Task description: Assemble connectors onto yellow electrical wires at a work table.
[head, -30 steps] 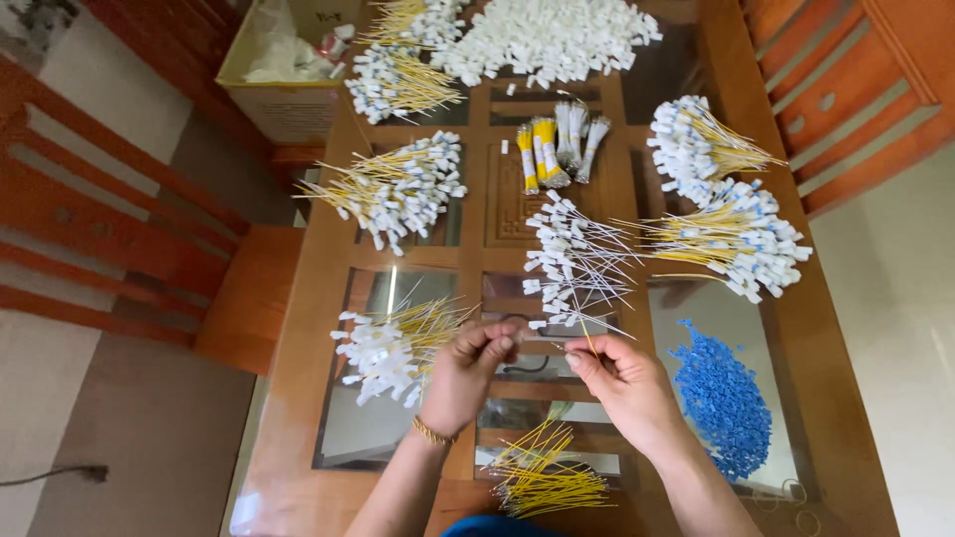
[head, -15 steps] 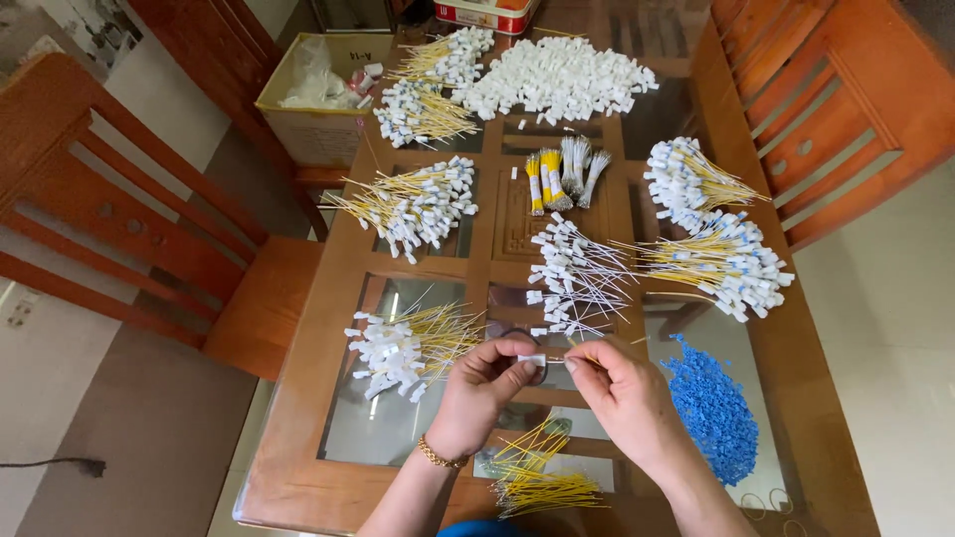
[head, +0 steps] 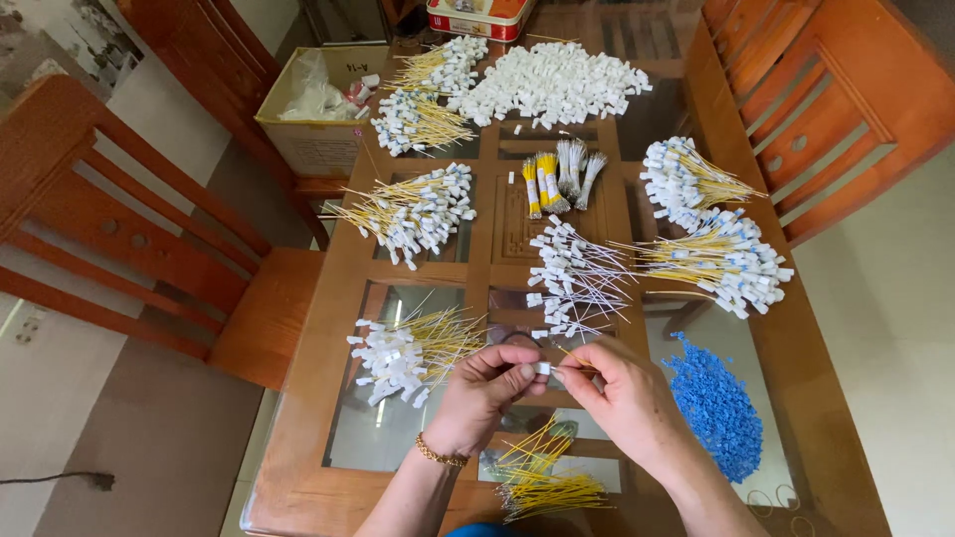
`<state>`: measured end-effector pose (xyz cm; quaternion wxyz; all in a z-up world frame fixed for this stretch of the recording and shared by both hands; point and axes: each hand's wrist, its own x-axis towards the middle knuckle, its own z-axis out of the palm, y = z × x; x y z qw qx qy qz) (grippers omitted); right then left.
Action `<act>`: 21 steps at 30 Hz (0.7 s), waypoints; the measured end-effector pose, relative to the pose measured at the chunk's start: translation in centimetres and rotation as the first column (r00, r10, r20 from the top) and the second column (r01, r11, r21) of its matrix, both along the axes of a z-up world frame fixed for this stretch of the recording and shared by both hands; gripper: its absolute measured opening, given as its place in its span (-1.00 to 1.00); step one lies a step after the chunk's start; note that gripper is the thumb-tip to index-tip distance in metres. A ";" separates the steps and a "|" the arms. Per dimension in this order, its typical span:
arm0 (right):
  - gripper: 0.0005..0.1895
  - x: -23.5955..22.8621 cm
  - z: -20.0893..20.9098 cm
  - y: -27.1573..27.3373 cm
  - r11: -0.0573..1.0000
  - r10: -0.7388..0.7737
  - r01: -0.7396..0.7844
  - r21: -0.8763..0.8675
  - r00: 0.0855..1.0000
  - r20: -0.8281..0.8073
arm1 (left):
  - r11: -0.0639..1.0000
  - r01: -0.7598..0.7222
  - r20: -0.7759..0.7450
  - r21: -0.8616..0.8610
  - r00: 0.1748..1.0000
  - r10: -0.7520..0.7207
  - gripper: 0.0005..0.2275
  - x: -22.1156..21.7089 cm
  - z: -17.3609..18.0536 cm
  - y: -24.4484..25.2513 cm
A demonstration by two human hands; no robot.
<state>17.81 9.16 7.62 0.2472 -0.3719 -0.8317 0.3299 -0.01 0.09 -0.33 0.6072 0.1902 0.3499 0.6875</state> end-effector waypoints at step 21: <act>-0.89 -1.5 -5.2 -0.2 0.992 0.116 -0.119 -0.047 0.991 -0.062 | 0.990 0.048 0.014 -0.136 0.999 -0.047 -0.84 -1.3 -2.2 -0.8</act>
